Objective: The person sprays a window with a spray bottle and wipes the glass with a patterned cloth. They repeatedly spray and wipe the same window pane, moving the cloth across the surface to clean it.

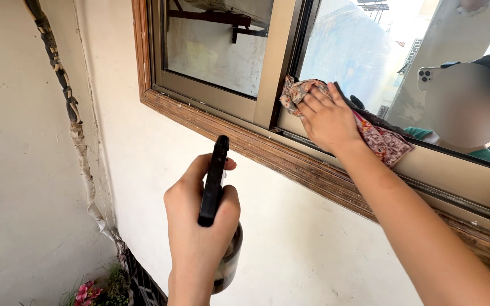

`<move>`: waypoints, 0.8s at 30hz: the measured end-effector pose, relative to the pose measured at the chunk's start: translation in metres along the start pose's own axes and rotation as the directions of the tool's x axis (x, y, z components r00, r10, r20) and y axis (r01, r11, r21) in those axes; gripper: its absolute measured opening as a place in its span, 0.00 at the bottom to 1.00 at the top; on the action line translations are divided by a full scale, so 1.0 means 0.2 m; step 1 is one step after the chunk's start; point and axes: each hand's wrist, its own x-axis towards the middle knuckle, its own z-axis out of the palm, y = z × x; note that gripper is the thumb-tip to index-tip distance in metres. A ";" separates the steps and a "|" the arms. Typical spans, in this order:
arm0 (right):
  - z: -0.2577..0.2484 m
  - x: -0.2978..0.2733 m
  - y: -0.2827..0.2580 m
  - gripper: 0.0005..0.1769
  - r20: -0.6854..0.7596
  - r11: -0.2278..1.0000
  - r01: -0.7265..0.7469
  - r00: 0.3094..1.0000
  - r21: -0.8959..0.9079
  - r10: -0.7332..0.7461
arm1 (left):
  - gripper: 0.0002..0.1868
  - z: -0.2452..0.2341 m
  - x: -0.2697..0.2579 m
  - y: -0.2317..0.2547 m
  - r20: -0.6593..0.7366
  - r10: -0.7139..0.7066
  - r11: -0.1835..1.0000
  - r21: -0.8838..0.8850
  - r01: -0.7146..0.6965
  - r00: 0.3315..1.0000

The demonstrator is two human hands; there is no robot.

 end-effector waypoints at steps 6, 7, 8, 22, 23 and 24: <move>-0.11 -0.14 0.11 0.26 0.033 0.989 -0.035 0.999 -0.144 0.040 | 0.18 -0.02 0.00 0.01 -0.011 0.107 0.993 -0.043 -0.107 0.994; -0.12 -0.16 0.13 0.26 0.026 0.985 -0.048 0.998 -0.167 0.053 | 0.18 -0.02 0.00 0.01 -0.014 0.104 0.994 -0.043 -0.104 0.994; -0.14 -0.18 0.15 0.26 -0.008 0.974 -0.071 0.997 -0.214 0.071 | 0.18 -0.02 0.00 0.02 -0.017 0.101 0.994 -0.042 -0.102 0.995; -0.33 -0.43 0.53 0.20 -0.310 0.771 -0.381 0.918 -0.511 0.248 | 0.16 -0.01 0.04 0.01 -0.053 0.184 0.980 -0.068 -0.188 0.981; -0.38 -0.44 0.55 0.21 -0.339 0.828 -0.394 0.902 -0.398 0.266 | 0.16 -0.01 0.04 0.01 -0.053 0.186 0.979 -0.078 -0.190 0.981; -0.43 -0.44 0.56 0.23 -0.377 0.922 -0.380 0.867 -0.074 0.327 | 0.16 -0.01 0.05 0.02 -0.052 0.187 0.978 -0.088 -0.191 0.981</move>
